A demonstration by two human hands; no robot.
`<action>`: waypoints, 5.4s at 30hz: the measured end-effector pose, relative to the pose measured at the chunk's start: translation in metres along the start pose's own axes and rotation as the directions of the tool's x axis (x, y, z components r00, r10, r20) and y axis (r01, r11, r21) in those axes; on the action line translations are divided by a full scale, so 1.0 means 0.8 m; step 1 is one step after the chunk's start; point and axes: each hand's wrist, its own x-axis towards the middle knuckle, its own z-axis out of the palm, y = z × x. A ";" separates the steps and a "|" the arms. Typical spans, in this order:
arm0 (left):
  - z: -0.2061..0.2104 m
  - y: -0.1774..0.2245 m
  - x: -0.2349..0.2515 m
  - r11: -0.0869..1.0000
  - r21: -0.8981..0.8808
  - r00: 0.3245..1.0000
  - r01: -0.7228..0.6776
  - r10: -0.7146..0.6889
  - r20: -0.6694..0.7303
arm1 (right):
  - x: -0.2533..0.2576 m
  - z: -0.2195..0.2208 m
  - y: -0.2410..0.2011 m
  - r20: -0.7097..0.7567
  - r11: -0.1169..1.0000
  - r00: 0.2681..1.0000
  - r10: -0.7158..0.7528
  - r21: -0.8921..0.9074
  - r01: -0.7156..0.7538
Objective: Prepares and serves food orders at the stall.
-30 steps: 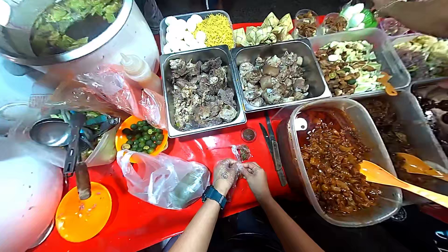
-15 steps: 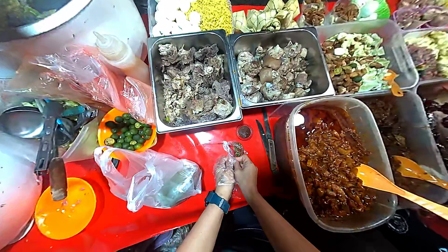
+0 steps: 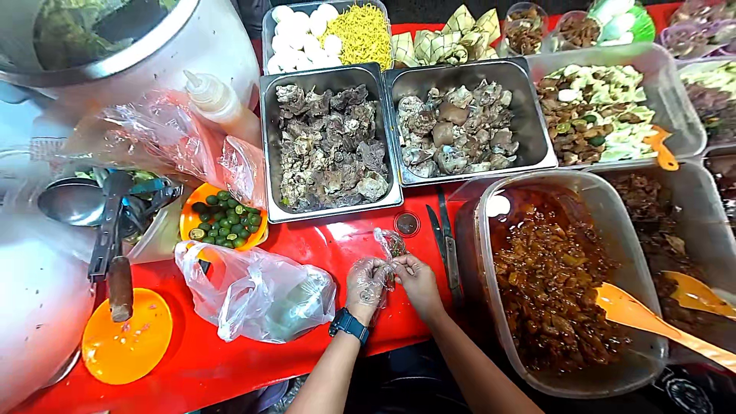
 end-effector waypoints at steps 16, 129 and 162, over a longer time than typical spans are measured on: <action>0.031 0.026 -0.022 0.644 -0.742 0.962 0.188 -0.274 0.005 | 0.015 0.012 -0.026 -0.003 0.959 1.000 0.027 -0.282 -0.027; -0.306 0.036 -0.189 0.816 -0.502 0.875 -0.286 0.436 0.209 | -0.170 0.071 -0.301 0.958 -0.067 0.247 0.143 -0.239 0.969; -0.530 0.455 -0.204 0.990 0.006 0.964 -0.140 0.137 -0.228 | 0.019 0.156 -0.635 0.576 0.720 0.452 -0.681 0.413 0.557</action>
